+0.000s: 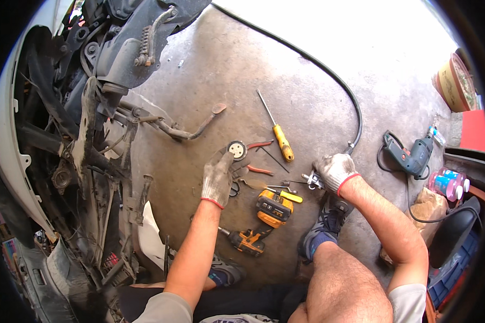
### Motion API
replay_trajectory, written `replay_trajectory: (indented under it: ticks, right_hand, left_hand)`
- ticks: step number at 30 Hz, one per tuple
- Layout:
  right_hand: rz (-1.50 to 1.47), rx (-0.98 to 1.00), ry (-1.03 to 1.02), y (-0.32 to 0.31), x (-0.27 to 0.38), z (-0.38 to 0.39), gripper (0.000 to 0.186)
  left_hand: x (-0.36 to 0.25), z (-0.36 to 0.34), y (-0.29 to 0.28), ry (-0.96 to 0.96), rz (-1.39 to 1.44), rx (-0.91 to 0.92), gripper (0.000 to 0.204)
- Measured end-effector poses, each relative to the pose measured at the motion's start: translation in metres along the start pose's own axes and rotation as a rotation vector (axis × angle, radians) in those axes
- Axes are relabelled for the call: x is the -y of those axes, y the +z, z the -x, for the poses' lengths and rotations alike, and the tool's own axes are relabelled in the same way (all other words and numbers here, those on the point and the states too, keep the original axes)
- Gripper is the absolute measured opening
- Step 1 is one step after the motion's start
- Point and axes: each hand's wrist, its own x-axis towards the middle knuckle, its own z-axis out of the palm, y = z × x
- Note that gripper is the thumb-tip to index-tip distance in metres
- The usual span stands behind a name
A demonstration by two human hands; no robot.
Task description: Disassembling and inspecting mechanical components of a motorcycle.
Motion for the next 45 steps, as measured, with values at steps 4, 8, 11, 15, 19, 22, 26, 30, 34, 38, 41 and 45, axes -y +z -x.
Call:
replay_trajectory:
  ticks: [4,8,11,15,19,22,26,30,34,38,41,45]
  right_hand:
    - [-0.012,0.109,0.034,-0.004,-0.001,0.005,0.029]
    - [-0.038,0.182,0.007,-0.008,-0.008,0.010,0.034]
    - [-0.208,0.167,0.143,-0.023,-0.005,0.015,0.034]
    - [-0.484,-0.188,0.185,-0.032,0.001,0.017,0.032]
    - [-0.826,-0.225,0.065,-0.070,0.039,0.019,0.031]
    - [-0.942,-0.159,-0.077,-0.109,0.071,0.024,0.033]
    - [-0.942,-0.119,-0.329,-0.171,0.108,0.052,0.038]
    - [-0.770,-0.079,-0.484,-0.225,0.140,0.082,0.044]
    - [-0.670,-0.126,-0.527,-0.248,0.167,0.112,0.044]
    - [-0.696,-0.258,-0.609,-0.250,0.184,0.126,0.041]
    - [-0.890,-0.240,-0.624,-0.252,0.187,0.131,0.041]
    - [-1.119,0.060,-0.185,-0.263,0.208,0.146,0.046]
  left_hand:
    - [0.000,0.004,0.001,0.028,-0.075,0.002,0.032]
    - [0.003,0.011,0.002,0.107,-0.210,0.010,0.026]
    - [0.005,0.017,0.003,0.120,-0.205,0.000,0.019]
    - [0.008,0.029,0.004,0.187,-0.178,0.000,0.013]
    - [-0.004,0.059,0.005,0.335,-0.078,0.036,0.012]
    - [-0.024,0.094,0.006,0.464,-0.021,0.009,0.019]
    - [-0.043,0.138,0.008,0.604,0.092,0.030,0.030]
    - [-0.047,0.162,0.001,0.885,0.129,0.041,0.031]
    - [-0.057,0.184,0.002,0.965,0.192,0.051,0.026]
    - [-0.065,0.199,0.005,1.028,0.292,0.053,0.023]
    - [-0.072,0.207,0.007,1.033,0.307,0.037,0.023]
    - [-0.065,0.201,-0.003,1.132,0.127,-0.032,0.027]
